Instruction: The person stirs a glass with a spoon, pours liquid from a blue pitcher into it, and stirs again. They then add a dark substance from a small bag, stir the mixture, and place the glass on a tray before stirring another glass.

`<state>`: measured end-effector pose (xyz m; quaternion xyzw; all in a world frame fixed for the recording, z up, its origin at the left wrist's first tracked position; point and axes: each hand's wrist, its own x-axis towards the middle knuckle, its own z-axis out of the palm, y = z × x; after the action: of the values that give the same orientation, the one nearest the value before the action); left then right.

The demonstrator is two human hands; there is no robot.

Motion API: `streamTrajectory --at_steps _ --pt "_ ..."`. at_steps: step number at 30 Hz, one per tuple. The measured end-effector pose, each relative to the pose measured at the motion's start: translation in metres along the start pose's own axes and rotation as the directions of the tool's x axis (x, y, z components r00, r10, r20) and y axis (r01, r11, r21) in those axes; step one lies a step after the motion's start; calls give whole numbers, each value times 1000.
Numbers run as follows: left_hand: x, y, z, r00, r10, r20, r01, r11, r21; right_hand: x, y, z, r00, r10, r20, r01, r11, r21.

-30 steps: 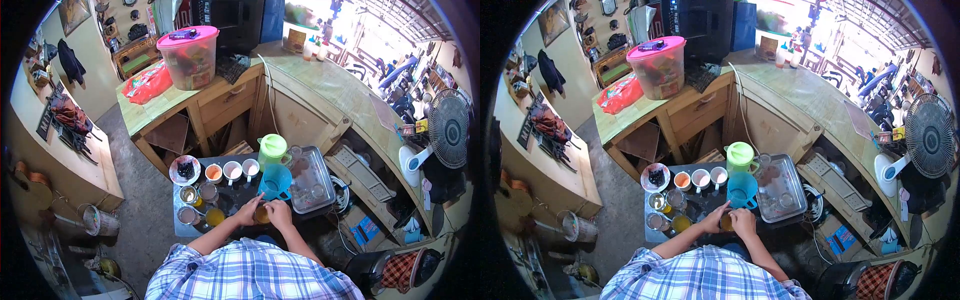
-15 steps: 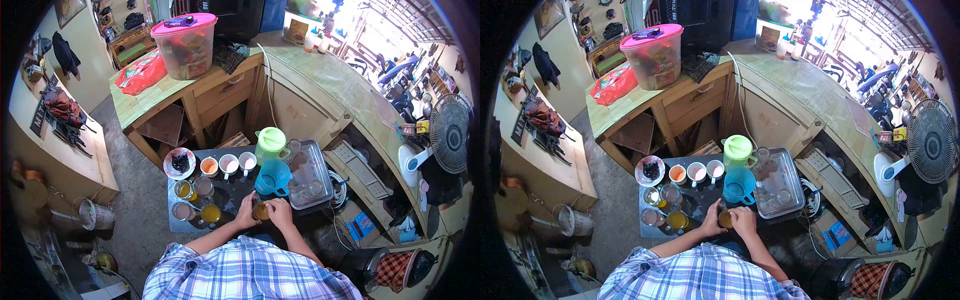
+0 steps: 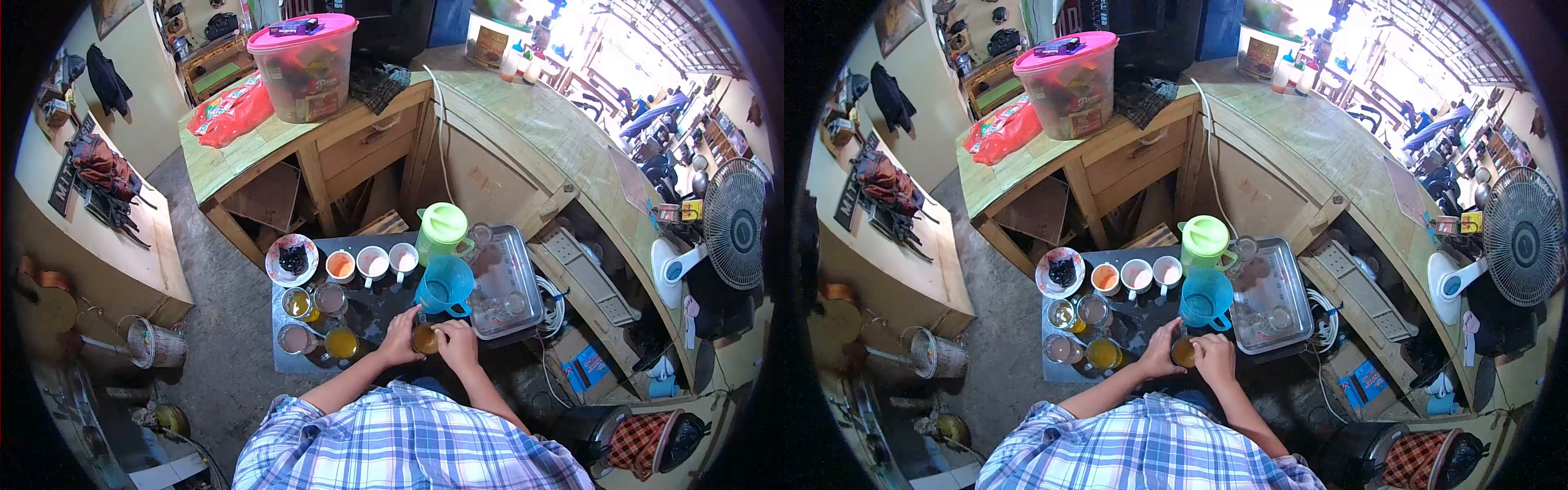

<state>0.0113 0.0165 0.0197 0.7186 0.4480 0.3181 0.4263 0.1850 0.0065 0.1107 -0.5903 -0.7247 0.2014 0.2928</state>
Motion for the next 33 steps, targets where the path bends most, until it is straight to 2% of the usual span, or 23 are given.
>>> streamTrajectory --at_steps 2,4,6,7,8,9,10,12,13,15,19,21,22,24,26,28,30,31,33 --pt "-1 13 -6 999 6 -31 2 963 268 -2 4 1 999 26 39 -25 999 -34" --pt "-5 19 -5 998 -33 -49 46 953 301 -4 7 3 996 54 75 -49 996 -71" --pt "-9 20 -4 995 -71 -66 89 938 334 -5 7 6 999 -22 32 20 999 47" --pt "-11 19 -5 995 -73 -70 93 932 350 -5 6 5 999 -24 34 22 999 49" --pt "-13 19 -6 994 -76 -75 99 925 367 -6 5 4 999 -9 37 10 999 -30" --pt "-16 18 -7 994 -79 -80 103 925 367 -6 4 3 999 7 40 -2 994 -109" --pt "-18 18 -8 994 -75 -79 99 921 377 -7 7 6 999 4 43 1 994 -108" --pt "-22 17 -8 994 -71 -81 97 917 387 -5 10 10 989 -27 146 19 998 58" --pt "-24 16 -8 991 -76 -107 111 926 362 -5 8 9 989 -31 147 23 998 60" --pt "-29 16 -8 986 -87 -142 130 933 335 -5 0 7 994 -103 36 105 994 -37" --pt "-40 12 -2 972 -122 -199 182 932 314 -4 4 11 988 -59 141 62 998 -21" --pt "-42 4 1 972 -124 -200 187 922 340 -2 -4 11 995 -96 23 97 995 -35" --pt "-43 2 2 970 -121 -211 183 933 311 -2 -5 12 995 -101 25 102 994 -33" --pt "-44 -1 7 967 -117 -225 180 943 280 -3 -2 14 992 -74 98 87 986 -142" --pt "-44 -3 11 954 -197 -227 244 949 200 -1 6 22 992 -92 90 98 992 -75" --pt "-43 -2 9 951 -212 -227 262 940 218 2 -2 19 991 -106 80 107 994 -6" --pt "-43 -2 6 945 -231 -230 284 929 235 4 -11 15 992 -130 8 130 981 -142" --pt "-42 -4 5 958 -216 -186 262 926 271 5 -8 16 992 -129 9 129 981 -143" --pt "-40 -4 3 970 -201 -139 235 923 306 9 -3 17 985 -77 154 88 994 -61"
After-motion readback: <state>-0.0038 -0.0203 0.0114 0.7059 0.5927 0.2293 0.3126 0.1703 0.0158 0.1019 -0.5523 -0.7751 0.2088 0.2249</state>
